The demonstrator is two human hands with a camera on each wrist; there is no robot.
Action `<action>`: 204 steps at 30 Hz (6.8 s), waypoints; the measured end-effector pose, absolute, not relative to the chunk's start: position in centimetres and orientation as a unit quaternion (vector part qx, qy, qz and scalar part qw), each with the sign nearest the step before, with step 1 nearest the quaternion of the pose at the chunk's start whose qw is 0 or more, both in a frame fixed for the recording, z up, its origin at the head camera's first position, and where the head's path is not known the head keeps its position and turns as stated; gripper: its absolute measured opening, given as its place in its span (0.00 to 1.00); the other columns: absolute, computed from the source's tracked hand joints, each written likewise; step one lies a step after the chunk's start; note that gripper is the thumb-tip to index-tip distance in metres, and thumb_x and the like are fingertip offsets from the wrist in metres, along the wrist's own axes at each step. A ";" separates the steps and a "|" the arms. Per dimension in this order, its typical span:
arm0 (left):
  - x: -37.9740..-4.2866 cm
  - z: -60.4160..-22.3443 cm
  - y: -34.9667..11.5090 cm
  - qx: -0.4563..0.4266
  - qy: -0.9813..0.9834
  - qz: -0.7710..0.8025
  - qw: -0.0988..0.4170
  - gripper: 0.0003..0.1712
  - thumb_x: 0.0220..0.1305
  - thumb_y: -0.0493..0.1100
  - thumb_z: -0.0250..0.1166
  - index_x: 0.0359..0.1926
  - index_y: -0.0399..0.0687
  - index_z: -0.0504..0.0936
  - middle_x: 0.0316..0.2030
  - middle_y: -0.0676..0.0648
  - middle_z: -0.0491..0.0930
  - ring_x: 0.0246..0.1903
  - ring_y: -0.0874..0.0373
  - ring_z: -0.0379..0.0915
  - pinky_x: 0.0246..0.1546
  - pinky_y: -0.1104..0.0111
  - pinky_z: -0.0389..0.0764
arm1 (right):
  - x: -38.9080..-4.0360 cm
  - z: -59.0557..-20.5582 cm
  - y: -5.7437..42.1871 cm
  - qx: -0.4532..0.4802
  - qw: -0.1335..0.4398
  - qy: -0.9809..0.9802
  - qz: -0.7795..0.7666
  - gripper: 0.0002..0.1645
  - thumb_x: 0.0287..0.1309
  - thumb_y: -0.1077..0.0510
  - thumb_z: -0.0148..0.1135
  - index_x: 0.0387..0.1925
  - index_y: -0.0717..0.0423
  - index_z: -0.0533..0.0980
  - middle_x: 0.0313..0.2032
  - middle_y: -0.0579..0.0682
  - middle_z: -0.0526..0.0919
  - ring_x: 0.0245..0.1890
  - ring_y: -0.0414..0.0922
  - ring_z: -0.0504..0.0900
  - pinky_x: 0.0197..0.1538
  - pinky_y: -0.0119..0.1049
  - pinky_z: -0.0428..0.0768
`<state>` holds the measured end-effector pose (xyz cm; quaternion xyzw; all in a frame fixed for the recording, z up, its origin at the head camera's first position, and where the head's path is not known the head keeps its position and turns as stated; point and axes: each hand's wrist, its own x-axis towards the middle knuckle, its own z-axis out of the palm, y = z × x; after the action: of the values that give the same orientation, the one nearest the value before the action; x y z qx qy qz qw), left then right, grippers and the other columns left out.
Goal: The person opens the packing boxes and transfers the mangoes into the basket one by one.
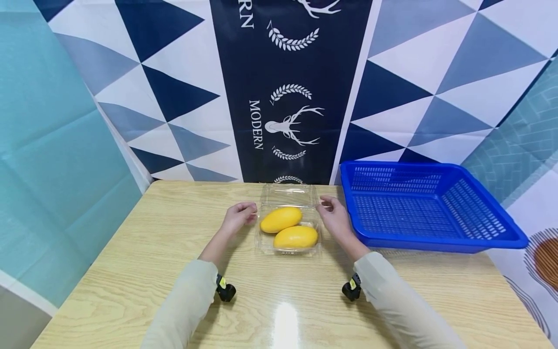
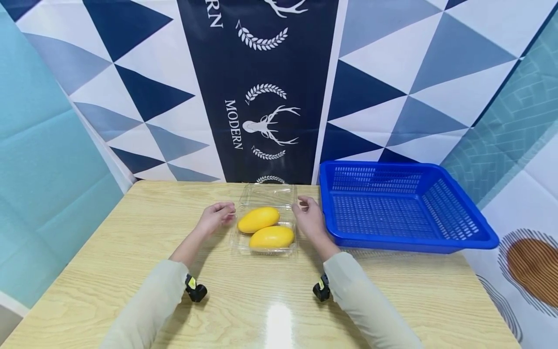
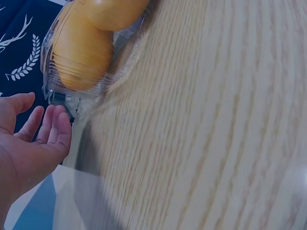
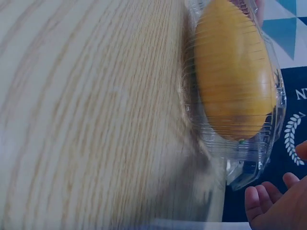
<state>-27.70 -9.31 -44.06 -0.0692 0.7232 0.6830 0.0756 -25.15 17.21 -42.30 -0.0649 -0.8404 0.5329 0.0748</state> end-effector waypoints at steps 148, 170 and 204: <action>-27.5 -44.9 -8.9 -0.056 0.712 0.692 0.103 0.19 0.64 0.41 0.59 0.54 0.36 0.75 0.49 0.37 0.78 0.36 0.59 0.78 0.43 0.68 0.82 | -26.4 -40.1 11.5 0.264 -0.014 -0.943 0.205 0.31 0.48 0.43 0.67 0.54 0.47 0.74 0.56 0.52 0.75 0.59 0.52 0.69 0.63 0.56 0.64; -27.8 -45.1 -9.0 -0.056 0.701 0.703 0.103 0.18 0.63 0.40 0.60 0.52 0.35 0.76 0.44 0.42 0.79 0.31 0.63 0.77 0.37 0.73 0.82 | -26.9 -40.0 10.4 0.252 -0.020 -0.959 0.126 0.37 0.44 0.41 0.69 0.56 0.50 0.74 0.55 0.53 0.74 0.56 0.52 0.69 0.57 0.55 0.68; -27.7 -44.4 -9.0 -0.049 0.702 0.702 0.114 0.20 0.64 0.39 0.58 0.55 0.32 0.73 0.41 0.46 0.78 0.35 0.59 0.78 0.47 0.65 0.82 | -26.9 -40.2 11.7 0.254 0.017 -0.939 0.231 0.41 0.42 0.42 0.70 0.57 0.58 0.72 0.52 0.56 0.75 0.50 0.51 0.72 0.54 0.45 0.74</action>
<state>-27.69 -8.99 -44.40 -0.0488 0.7015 0.7017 0.1141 -26.86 11.74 -40.24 0.2542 -0.9389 0.2313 0.0169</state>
